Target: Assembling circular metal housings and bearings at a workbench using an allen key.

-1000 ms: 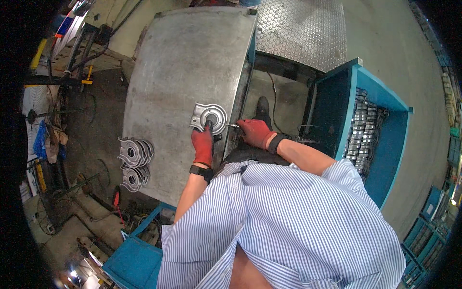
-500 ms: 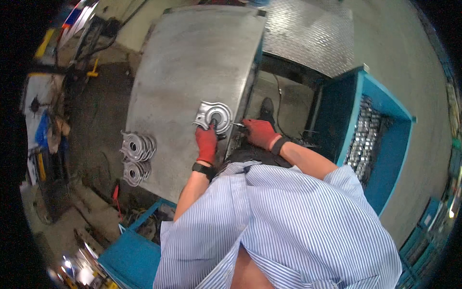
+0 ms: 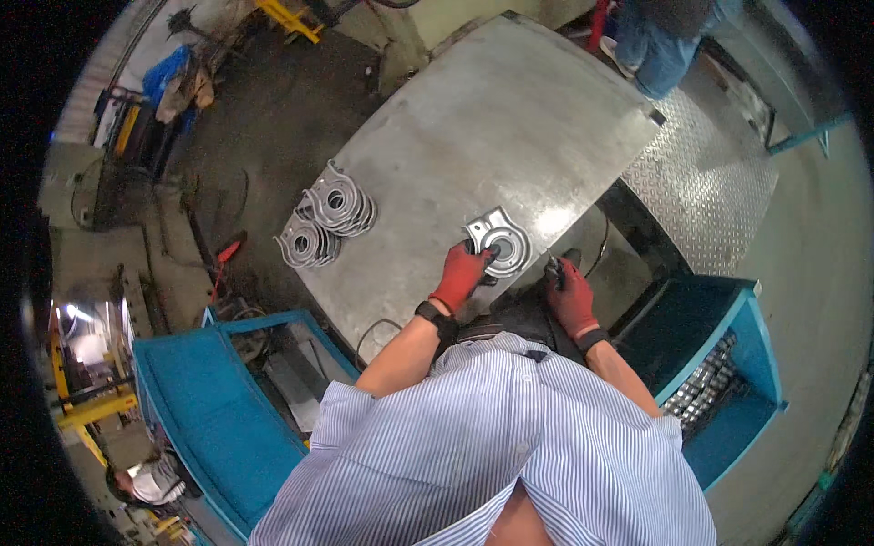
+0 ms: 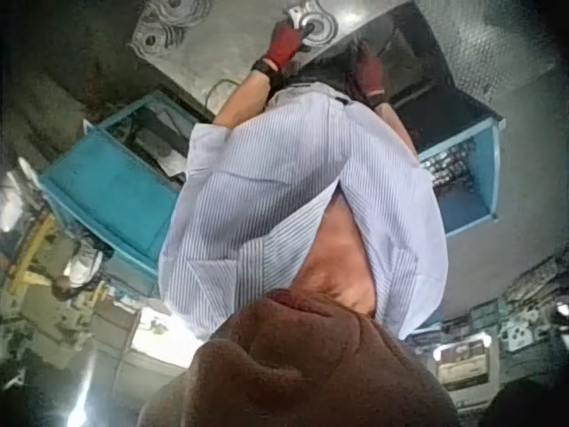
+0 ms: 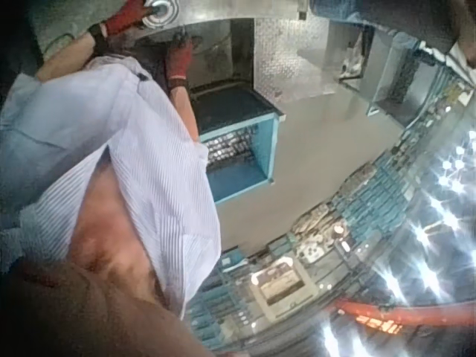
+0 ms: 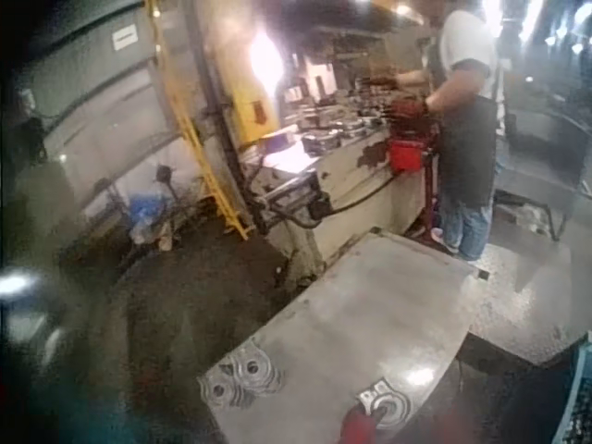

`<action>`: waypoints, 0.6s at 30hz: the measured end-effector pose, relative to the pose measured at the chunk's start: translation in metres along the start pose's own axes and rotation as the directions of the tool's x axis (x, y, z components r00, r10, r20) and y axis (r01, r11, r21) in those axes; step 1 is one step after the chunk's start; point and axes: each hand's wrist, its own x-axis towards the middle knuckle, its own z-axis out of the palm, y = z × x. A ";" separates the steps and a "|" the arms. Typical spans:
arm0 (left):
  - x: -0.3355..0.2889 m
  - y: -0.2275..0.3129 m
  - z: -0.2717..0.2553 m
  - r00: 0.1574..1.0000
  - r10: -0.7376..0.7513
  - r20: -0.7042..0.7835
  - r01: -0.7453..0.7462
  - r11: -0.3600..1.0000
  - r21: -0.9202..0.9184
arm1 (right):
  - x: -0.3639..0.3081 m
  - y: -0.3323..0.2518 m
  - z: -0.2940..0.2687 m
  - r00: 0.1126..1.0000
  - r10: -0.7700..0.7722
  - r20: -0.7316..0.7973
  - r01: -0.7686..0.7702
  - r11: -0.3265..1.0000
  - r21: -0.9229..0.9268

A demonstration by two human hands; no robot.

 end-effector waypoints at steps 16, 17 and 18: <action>-0.105 -0.064 -0.279 0.713 0.357 -0.603 0.170 0.747 0.643 | -0.010 0.000 0.002 0.994 -0.031 0.109 0.024 0.997 0.068; -0.102 -0.056 -0.301 0.711 0.381 -0.591 0.165 0.726 0.667 | -0.010 -0.002 0.003 0.992 -0.035 0.120 0.026 0.997 0.070; -0.095 -0.048 -0.322 0.711 0.408 -0.573 0.154 0.705 0.692 | -0.010 -0.001 0.003 0.991 -0.031 0.131 0.024 0.999 0.048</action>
